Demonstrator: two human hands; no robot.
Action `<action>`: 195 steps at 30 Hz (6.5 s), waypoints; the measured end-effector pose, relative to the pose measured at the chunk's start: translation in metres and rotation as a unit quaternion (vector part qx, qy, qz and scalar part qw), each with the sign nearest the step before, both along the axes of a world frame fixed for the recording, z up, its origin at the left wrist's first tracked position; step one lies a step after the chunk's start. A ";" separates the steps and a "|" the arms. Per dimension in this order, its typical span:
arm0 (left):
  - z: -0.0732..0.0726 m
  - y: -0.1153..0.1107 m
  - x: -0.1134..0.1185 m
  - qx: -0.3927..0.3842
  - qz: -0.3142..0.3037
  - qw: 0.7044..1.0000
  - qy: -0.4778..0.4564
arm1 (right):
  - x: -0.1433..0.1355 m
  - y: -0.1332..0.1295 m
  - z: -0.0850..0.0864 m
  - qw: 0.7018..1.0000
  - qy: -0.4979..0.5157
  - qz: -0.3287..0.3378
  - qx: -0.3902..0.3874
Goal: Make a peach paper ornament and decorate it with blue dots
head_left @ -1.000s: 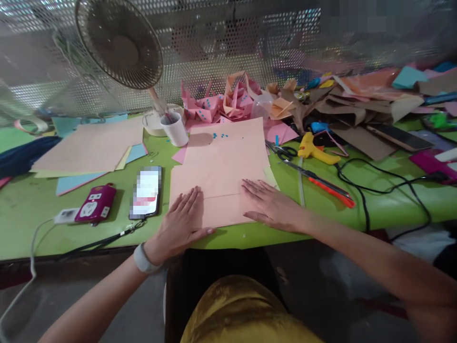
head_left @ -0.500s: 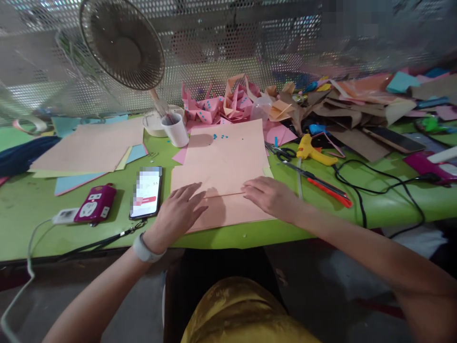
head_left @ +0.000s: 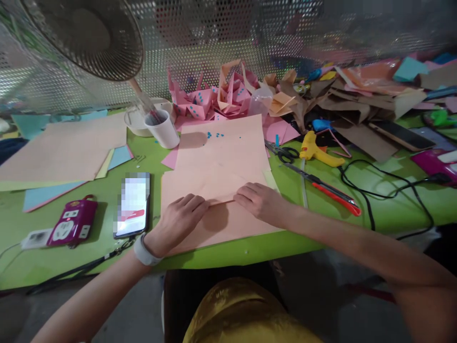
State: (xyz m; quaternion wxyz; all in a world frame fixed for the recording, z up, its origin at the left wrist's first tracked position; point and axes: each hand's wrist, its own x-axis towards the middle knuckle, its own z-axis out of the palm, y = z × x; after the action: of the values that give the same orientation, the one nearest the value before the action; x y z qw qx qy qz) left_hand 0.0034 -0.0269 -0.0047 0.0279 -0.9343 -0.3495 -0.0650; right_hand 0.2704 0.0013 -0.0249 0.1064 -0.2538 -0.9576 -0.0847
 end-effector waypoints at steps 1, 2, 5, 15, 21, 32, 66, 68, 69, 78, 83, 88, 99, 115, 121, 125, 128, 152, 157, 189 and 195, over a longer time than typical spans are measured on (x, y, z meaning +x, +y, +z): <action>-0.001 0.002 0.000 -0.007 0.009 1.000 -0.006 | 0.000 0.002 0.000 1.000 0.008 -0.005 -0.016; -0.001 0.004 0.001 -0.017 0.021 1.000 -0.016 | 0.000 0.005 0.000 0.999 0.019 -0.010 -0.035; -0.002 0.012 0.001 -0.073 0.067 0.992 -0.078 | -0.001 0.013 -0.001 0.993 0.056 -0.024 -0.103; 0.001 0.026 -0.002 -0.200 0.145 0.955 -0.163 | 0.000 0.026 -0.001 0.973 0.094 -0.076 -0.194; -0.002 0.022 -0.002 -0.142 0.091 0.976 -0.141 | 0.001 0.022 -0.003 0.985 0.102 -0.038 -0.133; 0.004 0.002 0.005 0.140 -0.083 0.987 0.001 | 0.006 0.002 -0.005 0.994 0.071 0.021 0.079; -0.007 0.021 -0.004 -0.096 0.192 0.974 -0.065 | 0.003 0.016 0.002 0.958 0.117 -0.158 -0.210; -0.007 0.021 -0.005 -0.073 0.197 0.976 -0.053 | 0.003 0.018 0.003 0.952 0.109 -0.164 -0.236; -0.007 0.022 -0.006 -0.067 0.199 0.976 -0.049 | 0.003 0.018 0.003 0.949 0.106 -0.166 -0.246; 0.001 0.020 -0.026 -0.054 0.255 0.965 0.029 | 0.001 0.023 0.004 0.939 0.094 -0.174 -0.281; 0.014 0.006 -0.030 0.005 0.307 0.950 0.054 | 0.001 0.023 0.007 0.937 0.086 -0.168 -0.294; 0.012 -0.010 0.016 0.101 0.209 0.972 -0.028 | 0.001 0.024 0.008 0.937 0.083 -0.168 -0.296; -0.040 -0.019 0.069 -0.032 0.154 0.987 -0.036 | 0.003 0.027 0.002 0.947 0.110 -0.132 -0.271; -0.037 -0.018 0.070 -0.014 0.147 0.988 -0.044 | 0.001 0.029 0.017 0.932 0.065 -0.190 -0.302; -0.036 -0.017 0.069 -0.001 0.128 0.991 -0.048 | 0.011 0.032 0.022 0.940 0.009 -0.224 -0.257; -0.038 -0.017 0.068 0.019 0.115 0.992 -0.054 | 0.015 0.034 0.023 0.945 -0.010 -0.220 -0.242; -0.038 -0.017 0.067 0.027 0.110 0.992 -0.058 | 0.023 0.036 0.029 0.940 -0.036 -0.239 -0.239; -0.037 -0.013 0.065 0.025 0.107 0.994 -0.016 | 0.014 -0.035 -0.007 0.962 0.008 -0.182 -0.204; -0.037 -0.014 0.067 0.031 0.112 0.993 -0.031 | 0.044 -0.041 -0.003 0.948 -0.018 -0.244 -0.204; -0.031 -0.042 -0.002 -0.040 0.193 0.980 -0.017 | 0.005 -0.025 -0.028 0.976 0.014 -0.112 -0.189; -0.028 -0.048 -0.024 -0.030 0.211 0.977 0.017 | 0.004 -0.022 -0.023 0.965 0.015 -0.127 -0.227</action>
State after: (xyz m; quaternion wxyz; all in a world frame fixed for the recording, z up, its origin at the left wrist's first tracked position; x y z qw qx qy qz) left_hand -0.0209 -0.0750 -0.0323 0.0192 -0.8410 -0.5399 -0.0309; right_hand 0.2745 -0.0210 -0.0476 0.0485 -0.3917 -0.9101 0.1261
